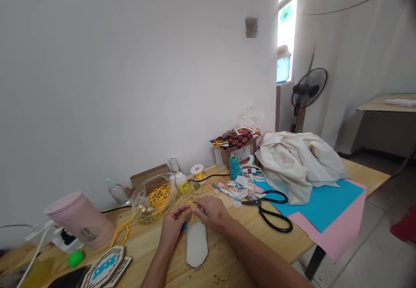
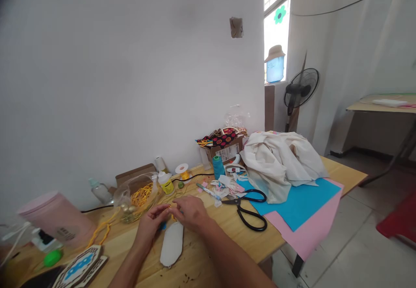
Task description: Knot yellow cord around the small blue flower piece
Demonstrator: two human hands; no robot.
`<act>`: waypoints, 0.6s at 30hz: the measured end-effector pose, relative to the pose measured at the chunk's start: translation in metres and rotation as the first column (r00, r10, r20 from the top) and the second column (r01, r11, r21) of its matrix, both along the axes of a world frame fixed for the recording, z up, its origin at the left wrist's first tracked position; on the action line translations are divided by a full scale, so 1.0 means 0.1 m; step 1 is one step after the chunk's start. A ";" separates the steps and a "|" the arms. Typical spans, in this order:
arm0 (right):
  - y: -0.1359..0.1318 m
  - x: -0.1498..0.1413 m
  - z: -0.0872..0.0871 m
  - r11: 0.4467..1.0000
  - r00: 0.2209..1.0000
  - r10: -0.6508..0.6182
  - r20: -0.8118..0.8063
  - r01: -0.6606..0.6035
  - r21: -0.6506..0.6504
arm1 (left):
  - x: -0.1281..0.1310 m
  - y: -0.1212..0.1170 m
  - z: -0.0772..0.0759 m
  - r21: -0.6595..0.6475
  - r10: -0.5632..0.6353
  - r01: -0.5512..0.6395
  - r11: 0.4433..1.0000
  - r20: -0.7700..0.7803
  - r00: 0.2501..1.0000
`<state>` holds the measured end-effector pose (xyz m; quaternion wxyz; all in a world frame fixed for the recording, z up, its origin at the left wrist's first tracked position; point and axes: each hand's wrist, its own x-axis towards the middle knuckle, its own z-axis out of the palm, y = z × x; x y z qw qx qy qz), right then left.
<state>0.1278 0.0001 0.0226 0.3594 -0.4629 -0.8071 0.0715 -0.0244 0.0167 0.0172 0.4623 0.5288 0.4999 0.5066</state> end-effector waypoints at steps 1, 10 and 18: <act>0.00 0.00 -0.01 1.000 1.000 -0.013 0.017 0.013 0.001 | 0.00 -0.01 0.00 -0.001 0.010 -0.010 1.000 -0.008 1.000; 0.01 -0.09 -0.05 0.999 0.978 -0.035 0.205 0.027 0.042 | -0.02 0.03 0.00 -0.030 -0.009 0.008 1.000 -0.020 1.000; 0.05 -0.09 -0.04 0.998 0.954 -0.035 0.297 0.019 0.055 | 0.02 0.01 0.05 -0.082 -0.012 0.008 0.997 -0.056 0.998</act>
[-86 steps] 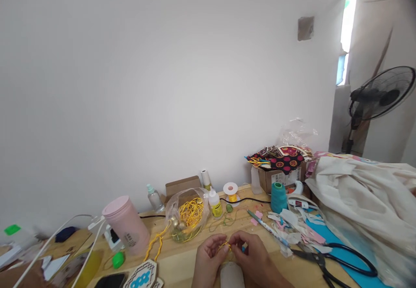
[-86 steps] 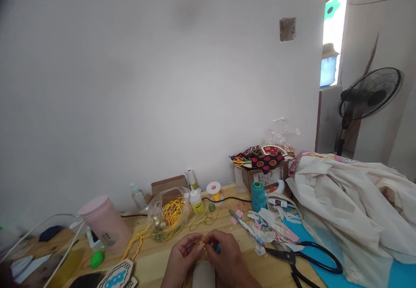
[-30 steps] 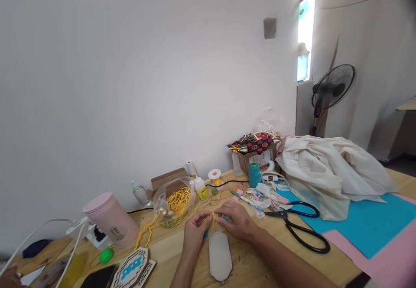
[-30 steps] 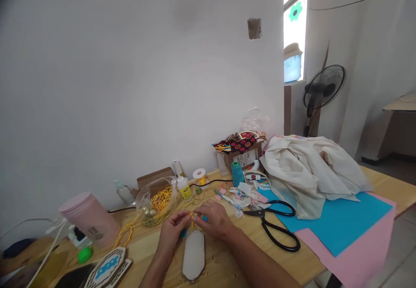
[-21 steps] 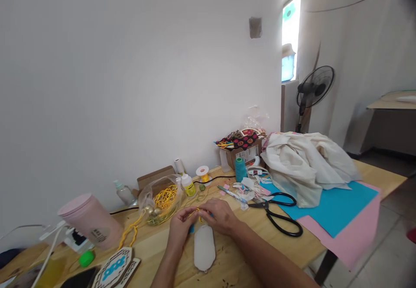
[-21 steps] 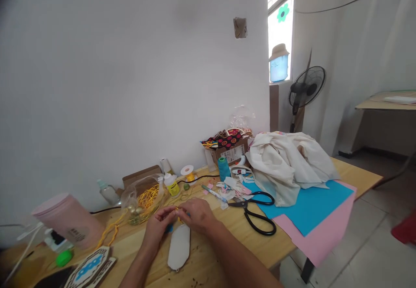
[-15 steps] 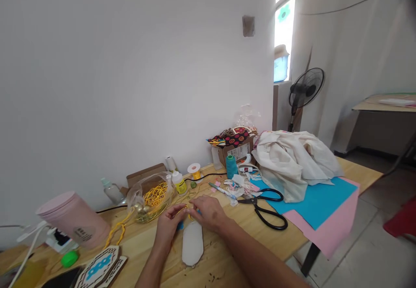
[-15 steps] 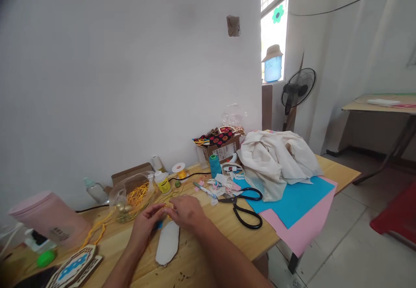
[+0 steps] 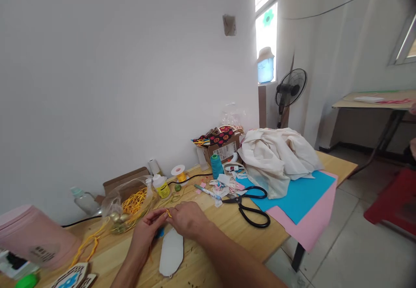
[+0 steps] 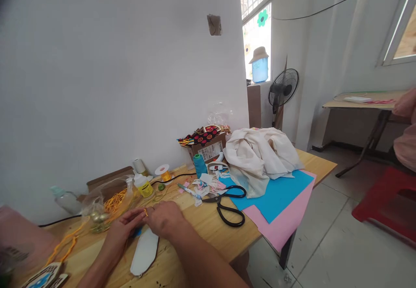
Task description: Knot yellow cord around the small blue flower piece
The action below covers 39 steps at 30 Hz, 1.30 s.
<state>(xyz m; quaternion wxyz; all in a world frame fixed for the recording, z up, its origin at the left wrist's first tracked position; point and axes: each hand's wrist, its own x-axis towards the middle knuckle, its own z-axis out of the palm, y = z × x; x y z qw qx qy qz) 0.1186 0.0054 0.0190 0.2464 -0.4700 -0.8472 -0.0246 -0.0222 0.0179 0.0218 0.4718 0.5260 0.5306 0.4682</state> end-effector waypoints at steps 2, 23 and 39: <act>0.00 0.00 0.00 1.000 1.000 0.006 0.013 -0.006 -0.003 | 0.00 0.00 0.00 0.008 0.004 -0.004 1.000 -0.012 1.000; 0.06 0.10 -0.06 0.999 0.978 -0.001 -0.209 -0.010 -0.052 | 0.01 0.01 -0.01 0.001 0.000 0.000 1.000 0.043 0.999; 0.11 0.00 -0.14 0.986 0.906 0.048 -0.421 -0.110 -0.123 | -0.05 0.02 -0.06 0.039 0.021 -0.025 0.999 0.096 0.995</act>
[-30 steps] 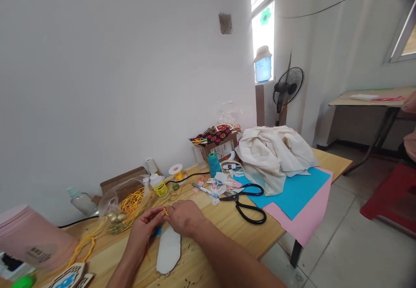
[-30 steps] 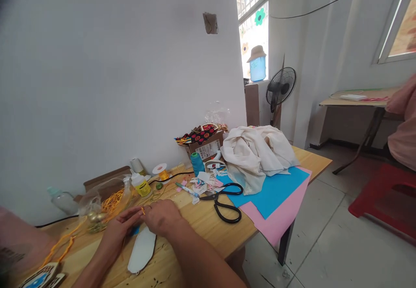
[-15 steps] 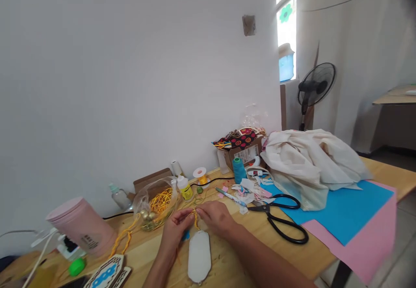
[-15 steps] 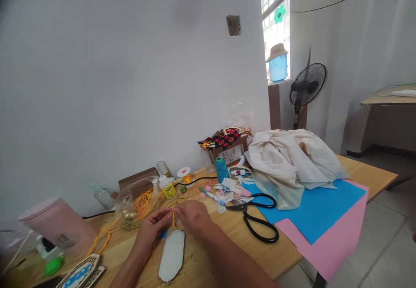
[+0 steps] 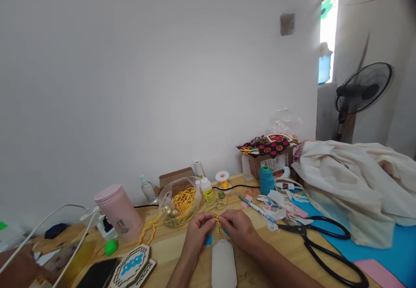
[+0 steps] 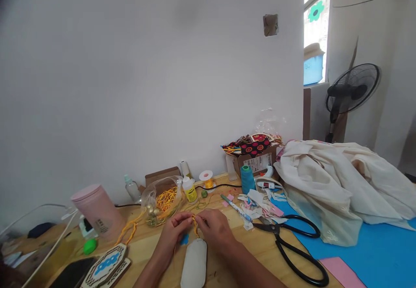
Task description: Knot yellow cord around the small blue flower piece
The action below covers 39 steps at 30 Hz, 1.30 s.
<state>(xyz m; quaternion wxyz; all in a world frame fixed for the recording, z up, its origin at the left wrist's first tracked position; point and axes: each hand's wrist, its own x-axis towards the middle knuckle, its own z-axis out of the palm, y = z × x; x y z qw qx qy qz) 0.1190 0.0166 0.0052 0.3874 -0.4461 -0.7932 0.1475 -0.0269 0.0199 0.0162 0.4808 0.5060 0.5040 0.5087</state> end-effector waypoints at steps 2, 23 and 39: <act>0.00 0.00 0.00 0.999 0.999 -0.017 -0.043 0.016 -0.034 | -0.01 0.00 -0.02 0.001 -0.010 0.010 1.000 -0.003 1.000; -0.01 0.10 0.11 0.925 0.900 0.021 -0.435 -0.182 -0.332 | 0.04 -0.13 0.07 -0.071 -0.140 0.136 0.988 -0.052 0.989; 0.06 0.18 0.29 0.909 0.917 0.119 -0.382 -0.255 -0.328 | 0.07 -0.11 -0.05 0.001 -0.113 0.115 0.993 -0.165 0.980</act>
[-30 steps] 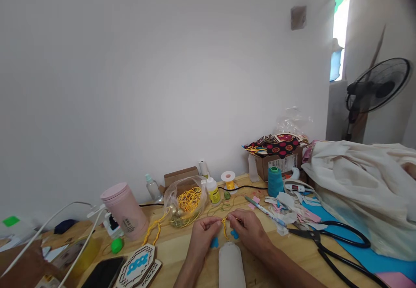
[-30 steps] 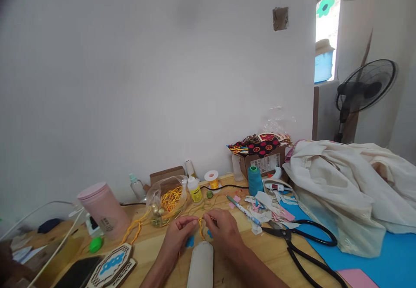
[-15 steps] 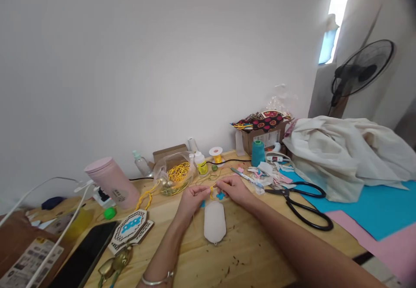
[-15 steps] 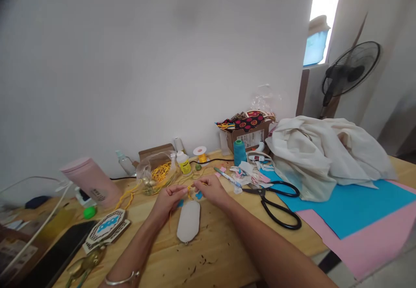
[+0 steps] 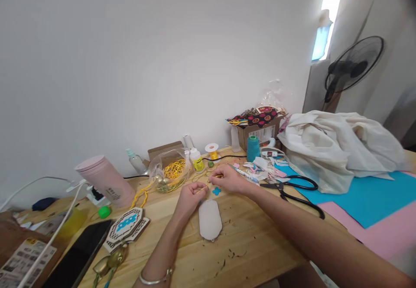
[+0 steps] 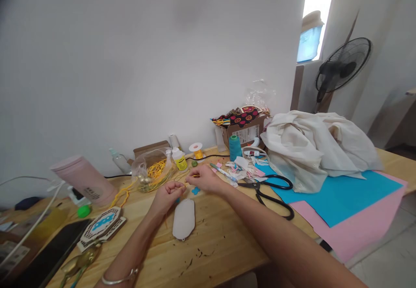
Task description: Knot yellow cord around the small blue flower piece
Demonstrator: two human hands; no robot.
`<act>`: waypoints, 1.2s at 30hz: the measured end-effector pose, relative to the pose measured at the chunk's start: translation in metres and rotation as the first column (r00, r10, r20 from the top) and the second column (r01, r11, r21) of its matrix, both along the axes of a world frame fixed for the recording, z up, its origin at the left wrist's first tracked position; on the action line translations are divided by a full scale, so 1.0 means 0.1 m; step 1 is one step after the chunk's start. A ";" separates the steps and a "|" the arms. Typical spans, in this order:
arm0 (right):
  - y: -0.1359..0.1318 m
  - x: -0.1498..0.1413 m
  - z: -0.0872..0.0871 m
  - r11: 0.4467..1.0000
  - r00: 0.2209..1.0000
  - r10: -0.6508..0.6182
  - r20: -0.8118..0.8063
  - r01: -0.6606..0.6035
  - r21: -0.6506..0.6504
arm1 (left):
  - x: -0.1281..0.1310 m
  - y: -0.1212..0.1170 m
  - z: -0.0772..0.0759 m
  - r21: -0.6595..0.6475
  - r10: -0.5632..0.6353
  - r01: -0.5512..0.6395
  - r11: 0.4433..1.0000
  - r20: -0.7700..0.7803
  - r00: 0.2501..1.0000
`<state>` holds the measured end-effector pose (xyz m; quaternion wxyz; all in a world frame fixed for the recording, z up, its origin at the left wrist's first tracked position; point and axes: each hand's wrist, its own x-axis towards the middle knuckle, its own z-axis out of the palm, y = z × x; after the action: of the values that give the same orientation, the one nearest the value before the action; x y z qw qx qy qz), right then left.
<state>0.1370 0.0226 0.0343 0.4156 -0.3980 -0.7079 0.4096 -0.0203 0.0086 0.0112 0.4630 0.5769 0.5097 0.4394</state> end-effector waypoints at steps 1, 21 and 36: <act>0.00 0.00 -0.03 1.000 1.000 -0.014 -0.008 0.014 -0.002 | 0.00 0.00 -0.01 0.002 0.000 0.000 1.000 -0.004 1.000; -0.07 -0.10 -0.28 0.969 0.984 -0.104 0.143 0.068 0.238 | -0.01 0.03 -0.01 -0.051 0.045 -0.047 0.998 -0.054 0.998; -0.07 -0.09 -0.32 0.954 0.961 -0.177 0.211 0.115 0.275 | -0.03 -0.01 0.04 -0.133 -0.015 0.019 0.991 0.025 1.000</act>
<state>0.1277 0.0152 0.0027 0.4074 -0.4369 -0.7679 0.2313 -0.0234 0.0081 0.0157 0.5103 0.5437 0.5273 0.4074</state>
